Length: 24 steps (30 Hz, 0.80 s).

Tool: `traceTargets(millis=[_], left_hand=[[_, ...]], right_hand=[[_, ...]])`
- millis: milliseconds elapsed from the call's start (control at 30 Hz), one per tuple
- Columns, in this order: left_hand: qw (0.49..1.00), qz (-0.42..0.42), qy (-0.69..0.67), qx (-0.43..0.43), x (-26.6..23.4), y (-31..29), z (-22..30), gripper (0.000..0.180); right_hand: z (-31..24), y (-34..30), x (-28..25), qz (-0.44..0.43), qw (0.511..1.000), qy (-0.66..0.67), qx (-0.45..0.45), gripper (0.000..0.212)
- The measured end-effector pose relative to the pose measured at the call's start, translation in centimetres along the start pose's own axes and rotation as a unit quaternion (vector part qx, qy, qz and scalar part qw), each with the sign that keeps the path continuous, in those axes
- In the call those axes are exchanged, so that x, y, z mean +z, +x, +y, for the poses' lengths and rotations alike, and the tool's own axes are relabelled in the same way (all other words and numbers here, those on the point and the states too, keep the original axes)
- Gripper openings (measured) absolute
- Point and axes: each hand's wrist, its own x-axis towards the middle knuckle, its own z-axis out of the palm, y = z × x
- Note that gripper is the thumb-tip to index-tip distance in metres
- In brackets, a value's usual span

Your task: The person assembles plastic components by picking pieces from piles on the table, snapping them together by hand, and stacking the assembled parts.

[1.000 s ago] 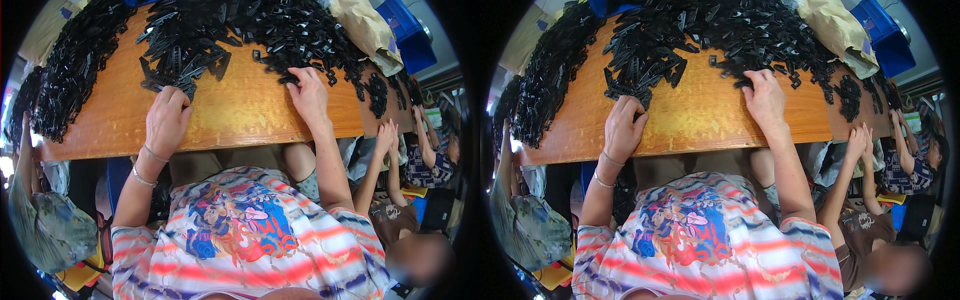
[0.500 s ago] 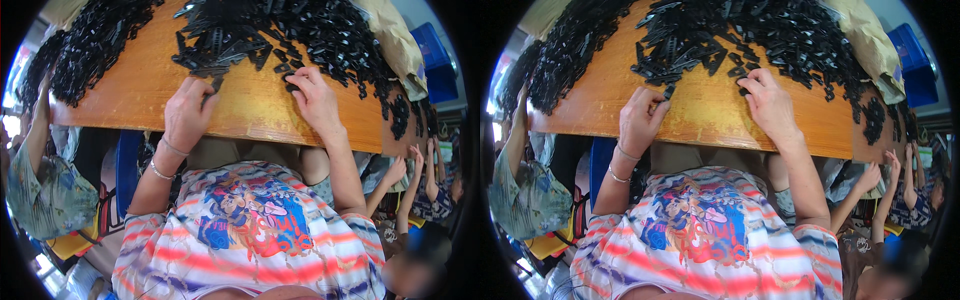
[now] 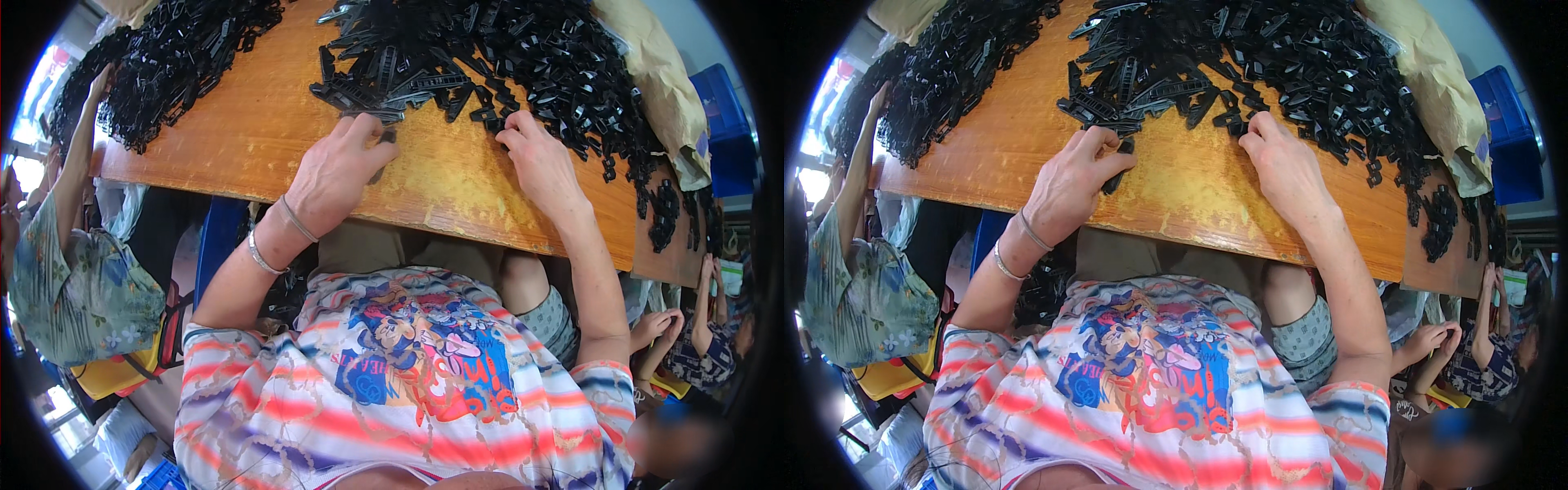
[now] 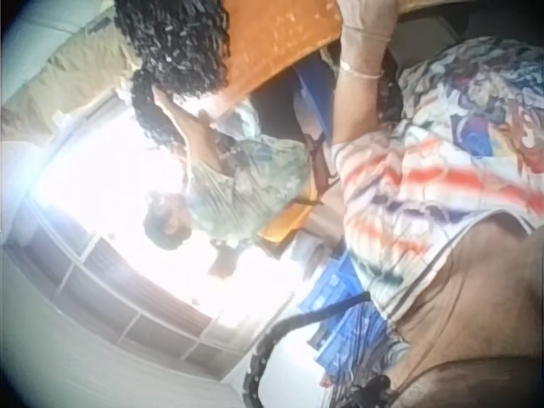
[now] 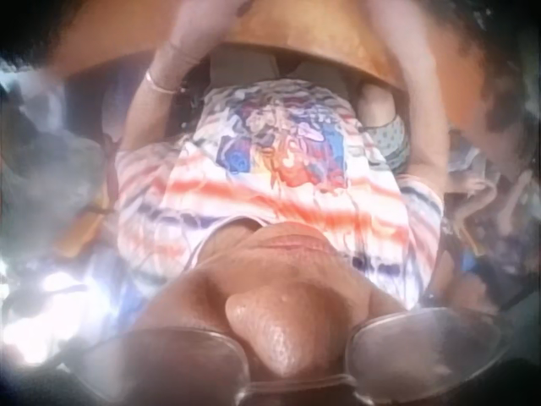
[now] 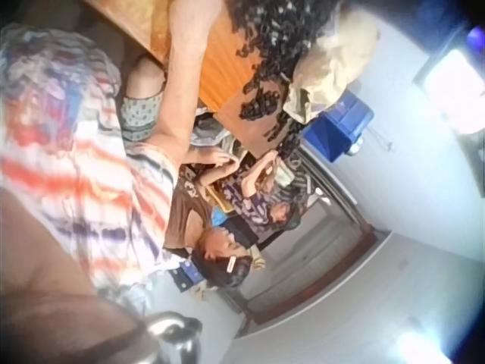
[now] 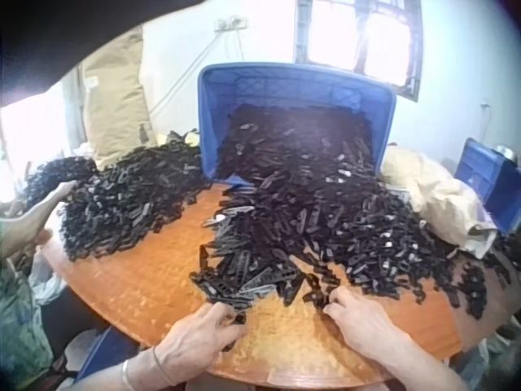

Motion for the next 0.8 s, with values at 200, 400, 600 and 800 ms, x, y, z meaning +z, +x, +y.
traceTargets(millis=[200, 400, 600, 800], left_hand=[[0.998, 0.017, -0.002, 0.054, -0.3, -0.5, 0.0, 0.028], [0.999, 0.035, -0.011, 0.014, 0.1, -2.2, 0.8, 0.026], [0.994, 0.083, -0.049, -0.043, 0.6, -2.6, 0.5, 0.03], [0.991, 0.106, -0.049, -0.061, 1.1, -3.4, -0.6, 0.028]], right_hand=[[0.7, -0.2, 0.2, 0.006, 0.999, 0.027, 0.027, 0.015], [-0.6, -1.5, 0.8, 0.126, 0.985, 0.097, 0.064, 0.014], [-5.4, -1.0, 2.4, 0.155, 0.893, 0.396, 0.15, 0.017], [-8.6, -0.4, 3.9, 0.15, 0.913, 0.374, 0.06, 0.025]])
